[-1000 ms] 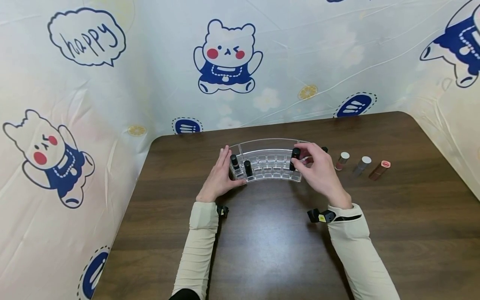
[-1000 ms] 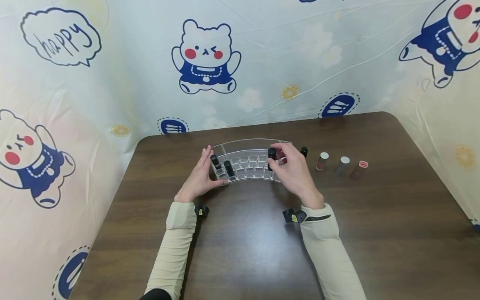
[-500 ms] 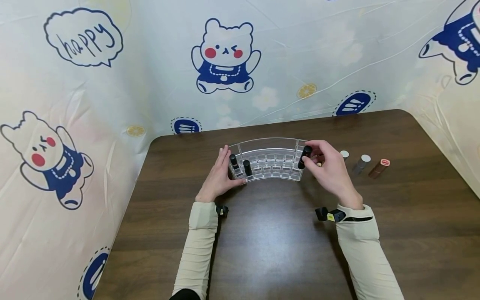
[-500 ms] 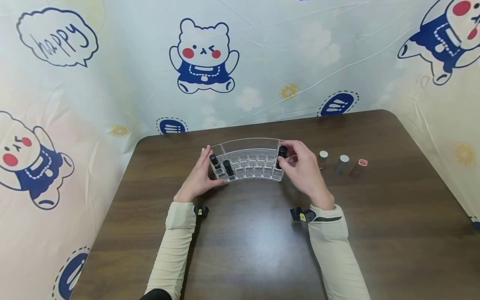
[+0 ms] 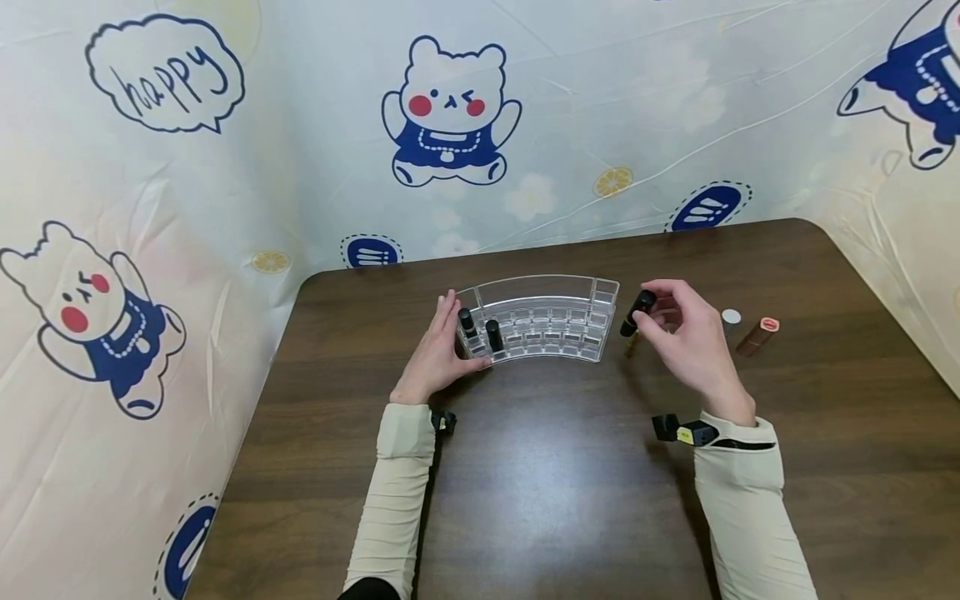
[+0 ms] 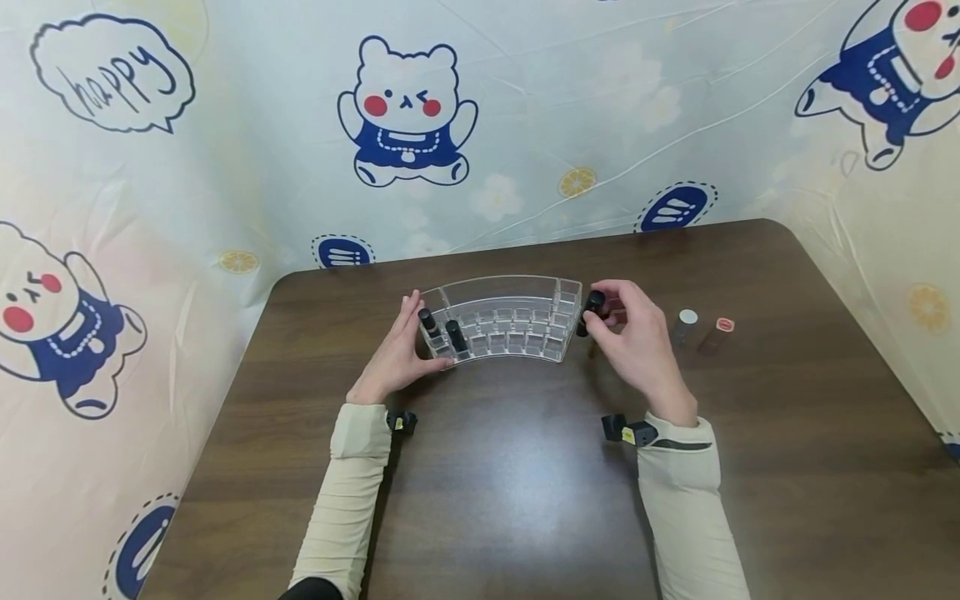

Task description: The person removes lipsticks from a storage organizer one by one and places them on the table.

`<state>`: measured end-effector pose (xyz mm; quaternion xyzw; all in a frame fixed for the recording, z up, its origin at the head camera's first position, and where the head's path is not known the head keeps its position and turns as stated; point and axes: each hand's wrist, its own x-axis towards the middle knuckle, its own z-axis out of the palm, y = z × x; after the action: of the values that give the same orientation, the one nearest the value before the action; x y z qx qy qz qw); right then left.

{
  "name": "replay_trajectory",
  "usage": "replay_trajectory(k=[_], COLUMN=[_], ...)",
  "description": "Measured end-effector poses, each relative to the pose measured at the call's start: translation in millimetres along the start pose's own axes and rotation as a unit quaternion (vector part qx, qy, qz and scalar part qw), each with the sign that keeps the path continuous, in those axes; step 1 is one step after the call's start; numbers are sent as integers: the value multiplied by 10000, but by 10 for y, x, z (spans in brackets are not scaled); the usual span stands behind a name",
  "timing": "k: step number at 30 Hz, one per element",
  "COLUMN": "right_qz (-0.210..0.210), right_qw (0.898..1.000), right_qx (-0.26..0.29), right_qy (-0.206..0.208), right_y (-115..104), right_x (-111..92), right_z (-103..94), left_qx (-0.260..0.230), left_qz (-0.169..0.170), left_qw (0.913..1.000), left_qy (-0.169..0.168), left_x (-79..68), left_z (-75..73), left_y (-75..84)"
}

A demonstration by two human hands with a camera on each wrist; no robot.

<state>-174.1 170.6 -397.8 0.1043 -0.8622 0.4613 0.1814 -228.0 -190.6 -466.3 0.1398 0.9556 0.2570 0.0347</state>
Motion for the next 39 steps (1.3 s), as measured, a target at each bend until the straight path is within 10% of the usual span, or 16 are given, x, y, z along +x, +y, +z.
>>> replay_trajectory(k=[39], right_qz=[634], right_qw=[9972], right_qx=[-400], right_qy=[67], right_y=[200], right_x=[-167], right_z=[-376], left_qx=[-76], left_qz=[-7], left_qw=[10000], left_qy=[-2], left_x=[2], left_z=[-10], left_y=[17])
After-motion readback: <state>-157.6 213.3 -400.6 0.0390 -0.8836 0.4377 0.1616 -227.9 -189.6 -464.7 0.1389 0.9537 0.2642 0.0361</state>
